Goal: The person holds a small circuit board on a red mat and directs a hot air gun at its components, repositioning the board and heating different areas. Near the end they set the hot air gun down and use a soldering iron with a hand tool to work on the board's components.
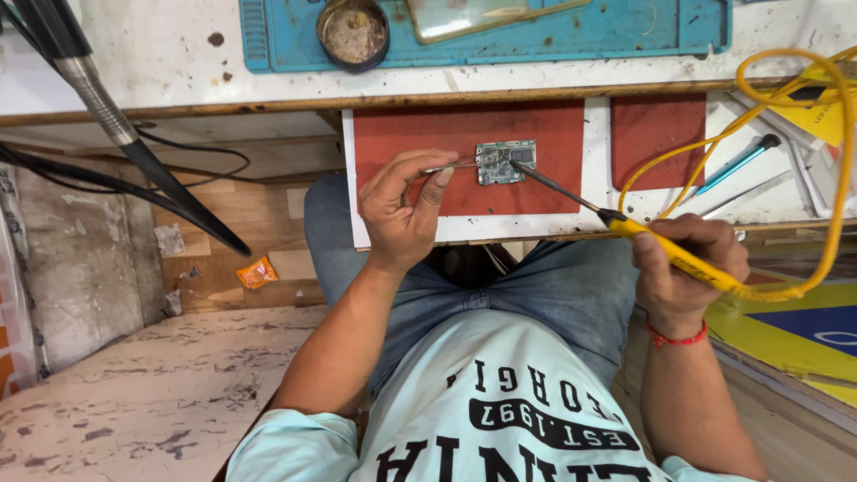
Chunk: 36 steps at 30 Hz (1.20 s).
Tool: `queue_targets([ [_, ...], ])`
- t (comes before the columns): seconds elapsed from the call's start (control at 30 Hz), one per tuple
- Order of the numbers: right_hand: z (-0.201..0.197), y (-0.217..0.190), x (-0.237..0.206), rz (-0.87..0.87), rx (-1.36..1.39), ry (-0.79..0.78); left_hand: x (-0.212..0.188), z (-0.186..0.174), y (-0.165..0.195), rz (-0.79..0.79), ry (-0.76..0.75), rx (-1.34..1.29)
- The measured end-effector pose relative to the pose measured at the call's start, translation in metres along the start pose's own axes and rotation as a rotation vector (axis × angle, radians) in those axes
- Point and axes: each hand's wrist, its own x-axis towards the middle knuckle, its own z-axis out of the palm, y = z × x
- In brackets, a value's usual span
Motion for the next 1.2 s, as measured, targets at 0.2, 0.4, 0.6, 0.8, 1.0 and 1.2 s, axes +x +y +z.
queue_targets([
  [0.2, 0.019, 0.009, 0.002, 0.109, 0.637, -0.101, -0.002, 0.001, -0.003, 0.026, 0.008, 0.059],
  [0.4, 0.019, 0.017, 0.003, 0.036, 0.422, -0.176, -0.002, 0.005, -0.009, 0.044, -0.066, 0.018],
  [0.6, 0.019, 0.022, -0.002, 0.022, 0.370, -0.130, -0.007, 0.006, -0.011, 0.028, -0.054, 0.019],
  [0.8, 0.022, 0.017, 0.000, -0.014, 0.288, -0.123, -0.005, 0.007, -0.009, 0.067, -0.057, 0.065],
  [1.0, 0.021, 0.016, 0.001, -0.044, 0.232, -0.118, -0.004, 0.004, -0.005, 0.050, -0.059, 0.070],
  [1.2, 0.021, 0.019, 0.000, -0.047, 0.184, -0.119, -0.003, 0.004, -0.007, 0.032, -0.053, 0.053],
])
